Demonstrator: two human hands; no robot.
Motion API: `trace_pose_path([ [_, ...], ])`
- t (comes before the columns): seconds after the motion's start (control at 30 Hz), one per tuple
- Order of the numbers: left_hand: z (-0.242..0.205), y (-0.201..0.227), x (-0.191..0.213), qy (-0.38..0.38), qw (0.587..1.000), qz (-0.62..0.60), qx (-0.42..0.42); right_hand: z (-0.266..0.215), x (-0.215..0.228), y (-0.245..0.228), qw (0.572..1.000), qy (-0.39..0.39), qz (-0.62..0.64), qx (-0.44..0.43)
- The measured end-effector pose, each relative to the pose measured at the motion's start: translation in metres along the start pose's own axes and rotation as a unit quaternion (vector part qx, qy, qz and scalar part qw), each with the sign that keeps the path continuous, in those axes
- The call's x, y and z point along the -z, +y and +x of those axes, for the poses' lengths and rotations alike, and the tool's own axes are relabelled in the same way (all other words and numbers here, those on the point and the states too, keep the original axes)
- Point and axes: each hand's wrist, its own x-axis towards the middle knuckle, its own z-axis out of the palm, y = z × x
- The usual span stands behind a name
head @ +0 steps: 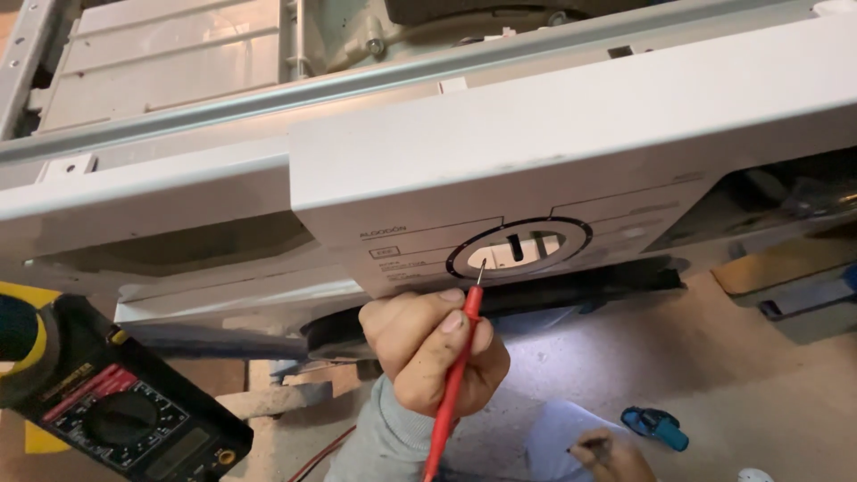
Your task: The person uses a multimeter and a flashlight to test the electrical continuity of the cycle selector knob on a washing machine. They rotate the knob to different settings while touching the internal contacts with the multimeter probes.
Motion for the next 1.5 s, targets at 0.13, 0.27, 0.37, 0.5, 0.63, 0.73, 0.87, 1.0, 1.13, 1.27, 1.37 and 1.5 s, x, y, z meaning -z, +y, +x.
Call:
trace_pose_path([
  [0.13,0.002,0.001,0.002,-0.02,1.0,0.007,0.001,-0.013,0.001,0.021,0.992,-0.012,-0.088,0.087],
  [0.27,0.003,0.002,0.003,-0.038,0.999,0.008,0.003,-0.016,-0.025,0.078,0.996,-0.019,-0.048,0.069],
  [0.37,0.002,0.001,0.002,-0.031,0.999,0.008,-0.005,-0.009,-0.015,0.06,0.99,-0.107,-0.062,0.065],
  [0.5,0.002,0.006,0.003,-0.024,1.0,-0.013,0.004,-0.015,0.016,0.016,0.966,-0.043,-0.15,0.207],
  [0.63,-0.003,0.011,-0.004,0.021,1.0,0.001,0.005,-0.021,0.052,0.096,0.984,0.106,-0.142,0.013],
  [0.73,-0.008,0.016,-0.006,-0.036,0.999,0.03,0.027,-0.041,0.081,0.21,0.976,0.186,-0.056,-0.102],
  [0.87,-0.017,0.022,-0.019,0.059,0.998,0.027,0.022,-0.087,0.114,0.303,0.948,0.152,-0.134,-0.247],
  [1.0,-0.014,0.03,-0.012,0.02,0.997,0.044,0.059,-0.08,0.13,0.306,0.938,0.219,-0.088,-0.253],
  [1.13,-0.001,0.039,0.005,0.026,0.998,0.017,0.057,-0.047,0.114,0.302,0.966,0.243,-0.04,-0.083],
  [1.27,0.009,0.056,0.032,-0.044,0.995,-0.031,0.078,-0.018,0.107,0.236,0.977,0.193,0.058,-0.07],
  [1.37,0.003,0.072,0.048,-0.061,0.993,-0.031,0.094,-0.008,0.09,0.23,0.966,0.189,-0.035,-0.173],
  [1.5,-0.013,0.082,0.059,-0.044,0.994,-0.046,0.092,0.011,0.076,0.239,0.933,0.257,-0.111,-0.225],
])
